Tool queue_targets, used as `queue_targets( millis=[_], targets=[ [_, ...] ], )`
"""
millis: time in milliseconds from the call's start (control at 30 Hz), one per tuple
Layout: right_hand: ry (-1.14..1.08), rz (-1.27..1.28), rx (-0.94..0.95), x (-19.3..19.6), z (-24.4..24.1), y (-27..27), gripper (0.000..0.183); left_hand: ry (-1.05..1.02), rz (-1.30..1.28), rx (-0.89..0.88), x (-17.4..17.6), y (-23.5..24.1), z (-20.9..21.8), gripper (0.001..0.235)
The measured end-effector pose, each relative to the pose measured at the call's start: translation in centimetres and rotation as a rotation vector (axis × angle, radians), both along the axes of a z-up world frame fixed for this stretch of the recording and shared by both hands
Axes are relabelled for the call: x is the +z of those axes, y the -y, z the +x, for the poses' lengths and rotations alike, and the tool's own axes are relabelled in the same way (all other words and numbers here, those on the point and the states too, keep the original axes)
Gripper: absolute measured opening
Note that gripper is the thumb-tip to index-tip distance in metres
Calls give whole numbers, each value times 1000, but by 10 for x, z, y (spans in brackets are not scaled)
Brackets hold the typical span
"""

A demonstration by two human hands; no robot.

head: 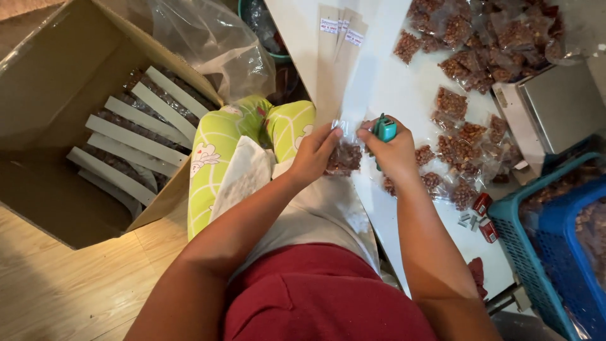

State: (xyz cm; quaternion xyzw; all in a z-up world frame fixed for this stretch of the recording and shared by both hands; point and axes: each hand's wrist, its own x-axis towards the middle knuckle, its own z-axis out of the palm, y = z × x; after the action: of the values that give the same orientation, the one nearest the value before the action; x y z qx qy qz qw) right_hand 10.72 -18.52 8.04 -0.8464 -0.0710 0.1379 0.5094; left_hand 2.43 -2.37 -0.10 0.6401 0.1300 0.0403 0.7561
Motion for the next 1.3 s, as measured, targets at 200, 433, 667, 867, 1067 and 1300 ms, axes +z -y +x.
queue_targets(
  millis=[200, 433, 667, 867, 1067, 1300],
  targets=[
    [-98, 391, -469, 35, 13, -28, 19, 38, 167, -27, 61, -5, -10, 43],
    [-243, 976, -557, 31, 20, -59, 43, 172, 339, -102, 91, -1, -18, 45],
    [-211, 1034, -361, 65, 4, -57, 45, 234, 451, -104, 108, 3, -30, 45],
    [-35, -635, 203, 20, 15, 15, 60, -251, -63, 32, 108, 1, -32, 53],
    [881, -875, 394, -121, 8, 57, 41, -377, -44, 53, -14, -15, -10, 37],
    [271, -550, 125, -26, 12, 53, 37, -322, 127, -70, 4, -21, -3, 46]
  ],
)
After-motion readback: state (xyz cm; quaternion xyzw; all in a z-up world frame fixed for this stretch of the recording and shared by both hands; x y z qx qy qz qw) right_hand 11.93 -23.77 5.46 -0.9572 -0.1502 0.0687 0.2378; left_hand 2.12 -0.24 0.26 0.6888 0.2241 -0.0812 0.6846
